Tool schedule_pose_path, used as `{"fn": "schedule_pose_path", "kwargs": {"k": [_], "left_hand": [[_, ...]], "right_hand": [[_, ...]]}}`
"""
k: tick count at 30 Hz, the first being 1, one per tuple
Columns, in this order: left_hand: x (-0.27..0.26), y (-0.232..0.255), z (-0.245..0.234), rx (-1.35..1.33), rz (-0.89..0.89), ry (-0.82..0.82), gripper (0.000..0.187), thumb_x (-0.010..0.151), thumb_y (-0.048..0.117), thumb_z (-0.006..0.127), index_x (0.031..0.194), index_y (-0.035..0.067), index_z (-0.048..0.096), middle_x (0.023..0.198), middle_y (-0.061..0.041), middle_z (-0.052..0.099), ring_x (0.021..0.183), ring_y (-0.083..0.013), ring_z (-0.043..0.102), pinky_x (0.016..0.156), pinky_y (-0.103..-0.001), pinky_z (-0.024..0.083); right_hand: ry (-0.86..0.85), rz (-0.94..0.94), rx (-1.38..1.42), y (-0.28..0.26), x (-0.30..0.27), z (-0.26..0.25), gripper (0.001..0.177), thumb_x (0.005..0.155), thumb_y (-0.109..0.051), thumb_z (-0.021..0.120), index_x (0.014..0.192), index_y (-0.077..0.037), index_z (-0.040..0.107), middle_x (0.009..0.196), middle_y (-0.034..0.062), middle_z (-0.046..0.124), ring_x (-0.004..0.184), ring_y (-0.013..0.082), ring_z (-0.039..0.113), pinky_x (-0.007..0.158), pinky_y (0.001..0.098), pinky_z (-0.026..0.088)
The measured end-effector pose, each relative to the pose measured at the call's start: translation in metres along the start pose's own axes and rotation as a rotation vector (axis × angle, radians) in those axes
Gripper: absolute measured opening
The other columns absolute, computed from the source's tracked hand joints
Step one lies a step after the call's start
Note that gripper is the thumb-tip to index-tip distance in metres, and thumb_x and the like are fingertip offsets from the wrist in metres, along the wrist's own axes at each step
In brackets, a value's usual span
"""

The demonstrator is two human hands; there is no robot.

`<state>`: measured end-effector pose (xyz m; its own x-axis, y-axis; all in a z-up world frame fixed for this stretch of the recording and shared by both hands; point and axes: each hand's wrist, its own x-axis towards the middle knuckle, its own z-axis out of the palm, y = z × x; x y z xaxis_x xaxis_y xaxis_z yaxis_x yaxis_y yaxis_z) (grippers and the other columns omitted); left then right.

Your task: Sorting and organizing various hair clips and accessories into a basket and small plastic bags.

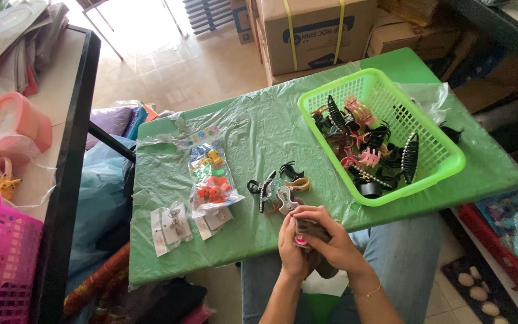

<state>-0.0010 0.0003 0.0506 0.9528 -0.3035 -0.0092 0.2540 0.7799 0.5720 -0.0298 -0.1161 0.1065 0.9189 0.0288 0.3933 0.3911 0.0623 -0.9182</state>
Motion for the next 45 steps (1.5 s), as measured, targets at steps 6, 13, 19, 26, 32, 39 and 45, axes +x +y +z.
{"fn": "schedule_pose_path", "kwargs": {"k": [6,13,19,26,32,39,45], "left_hand": [[0.001,-0.023,-0.041,0.611,0.272,-0.168,0.030,0.110,0.016,0.038,0.126,-0.002,0.054,0.106,-0.008,0.060,0.096,-0.0113,0.059,0.084,-0.028,0.051],[-0.002,0.010,-0.007,0.535,0.164,-0.099,0.025,0.109,0.021,0.038,0.114,0.003,0.055,0.098,-0.002,0.059,0.089,-0.0078,0.055,0.078,-0.025,0.047],[0.003,0.005,-0.022,0.403,0.110,-0.118,0.023,0.113,0.023,0.043,0.102,0.005,0.053,0.091,0.001,0.052,0.082,-0.0049,0.047,0.070,-0.022,0.041],[0.013,0.024,-0.014,0.355,0.030,0.045,0.019,0.102,0.020,0.055,0.114,0.005,0.059,0.103,-0.005,0.066,0.090,-0.0098,0.063,0.075,-0.025,0.053],[0.013,0.027,-0.018,0.373,-0.050,0.074,0.029,0.098,0.021,0.061,0.123,0.005,0.062,0.103,-0.007,0.069,0.089,-0.0138,0.070,0.075,-0.027,0.057],[0.007,0.013,-0.011,0.676,0.178,0.095,0.032,0.091,0.002,0.074,0.119,0.002,0.057,0.101,-0.012,0.071,0.090,-0.0128,0.071,0.074,-0.028,0.058],[0.007,0.029,-0.004,0.986,0.348,-0.109,0.048,0.090,-0.005,0.067,0.136,0.000,0.054,0.116,-0.014,0.072,0.108,-0.0184,0.072,0.092,-0.031,0.059]], "right_hand": [[0.005,0.087,0.338,0.065,-0.020,-0.014,0.036,0.087,0.015,0.074,0.121,0.003,0.066,0.131,0.0115,0.059,0.119,0.0201,0.063,0.100,0.0336,0.055],[0.017,0.120,0.314,0.027,-0.001,-0.005,0.034,0.097,0.003,0.057,0.131,0.005,0.064,0.152,0.0199,0.055,0.140,0.0265,0.054,0.113,0.0354,0.045],[0.014,0.084,0.356,0.036,-0.004,-0.005,0.041,0.094,0.011,0.048,0.134,0.010,0.059,0.163,0.0230,0.041,0.152,0.0306,0.040,0.121,0.0415,0.037],[0.292,0.180,0.424,0.072,-0.008,-0.005,0.037,0.093,0.014,0.056,0.124,-0.005,0.056,0.145,0.0169,0.053,0.112,0.0190,0.063,0.096,0.0320,0.054],[0.361,0.030,0.263,0.084,-0.017,-0.018,0.027,0.091,0.014,0.062,0.111,-0.003,0.060,0.140,0.0114,0.058,0.115,0.0145,0.062,0.096,0.0285,0.054],[0.058,-0.045,-0.016,0.056,-0.009,-0.014,0.031,0.071,0.006,0.084,0.099,-0.005,0.075,0.127,0.0110,0.059,0.113,0.0189,0.058,0.099,0.0344,0.052],[0.115,-0.035,-0.031,0.052,-0.005,-0.008,0.028,0.074,0.000,0.085,0.099,-0.008,0.076,0.136,0.0112,0.051,0.118,0.0205,0.058,0.103,0.0356,0.050]]}}
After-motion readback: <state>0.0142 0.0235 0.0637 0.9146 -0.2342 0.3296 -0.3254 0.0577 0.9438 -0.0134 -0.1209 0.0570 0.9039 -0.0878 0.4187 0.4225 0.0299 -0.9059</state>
